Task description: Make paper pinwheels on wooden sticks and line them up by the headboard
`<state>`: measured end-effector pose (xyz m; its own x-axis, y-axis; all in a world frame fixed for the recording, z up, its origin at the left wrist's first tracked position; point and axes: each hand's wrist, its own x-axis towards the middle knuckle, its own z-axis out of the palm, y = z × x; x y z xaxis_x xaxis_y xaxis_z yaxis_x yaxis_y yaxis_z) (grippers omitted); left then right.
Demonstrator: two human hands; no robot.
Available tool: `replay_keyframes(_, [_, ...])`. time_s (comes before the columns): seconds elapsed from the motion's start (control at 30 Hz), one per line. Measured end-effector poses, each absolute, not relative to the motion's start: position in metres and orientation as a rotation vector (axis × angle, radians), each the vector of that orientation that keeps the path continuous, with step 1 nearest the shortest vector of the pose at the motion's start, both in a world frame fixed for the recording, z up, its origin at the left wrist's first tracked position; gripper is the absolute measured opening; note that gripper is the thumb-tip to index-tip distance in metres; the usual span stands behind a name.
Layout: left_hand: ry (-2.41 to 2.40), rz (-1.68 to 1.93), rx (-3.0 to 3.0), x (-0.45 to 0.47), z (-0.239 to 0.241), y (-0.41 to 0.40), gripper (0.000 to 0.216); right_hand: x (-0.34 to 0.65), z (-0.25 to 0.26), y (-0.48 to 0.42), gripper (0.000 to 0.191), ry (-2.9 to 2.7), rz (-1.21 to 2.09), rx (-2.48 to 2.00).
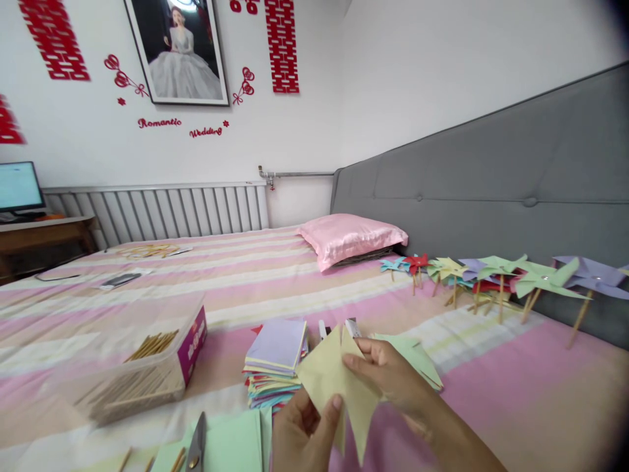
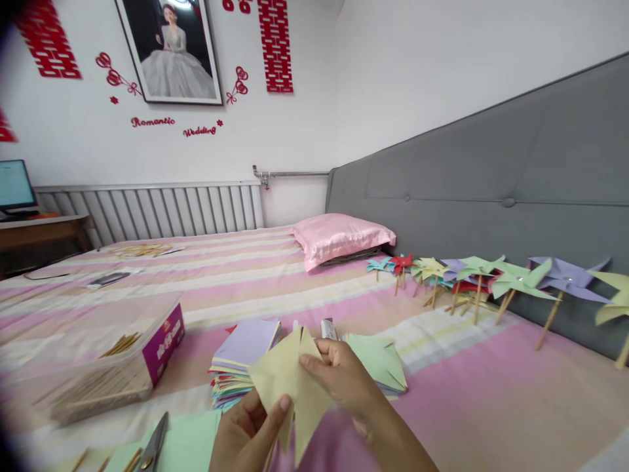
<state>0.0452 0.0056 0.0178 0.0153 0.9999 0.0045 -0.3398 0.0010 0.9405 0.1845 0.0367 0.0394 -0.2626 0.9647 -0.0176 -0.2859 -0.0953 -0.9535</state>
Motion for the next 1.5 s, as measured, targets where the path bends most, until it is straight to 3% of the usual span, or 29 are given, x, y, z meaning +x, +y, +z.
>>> replay_keyframes(0.23, [0.884,1.289,0.867,0.041,0.004,0.012,0.03,0.186,0.037,0.036,0.053,-1.182,1.561,-0.878])
replay_keyframes(0.47, [0.935,1.203,0.891,0.04,-0.005,0.014,0.033,0.193,0.039,0.036,0.04,-1.15,1.468,-1.063])
replay_keyframes(0.93, [0.86,1.284,0.358,0.031,0.04,0.01,0.051,0.195,0.038,0.039,0.028,-1.266,1.235,-1.155])
replay_keyframes(1.13, [0.94,1.283,0.491,0.028,0.03,0.013,0.058,0.195,0.052,0.031,0.029,-1.479,1.312,-1.166])
replay_keyframes(1.5, [0.822,1.105,0.701,0.017,0.027,0.012,0.045,0.211,0.05,0.024,0.021,-1.732,1.535,-0.848])
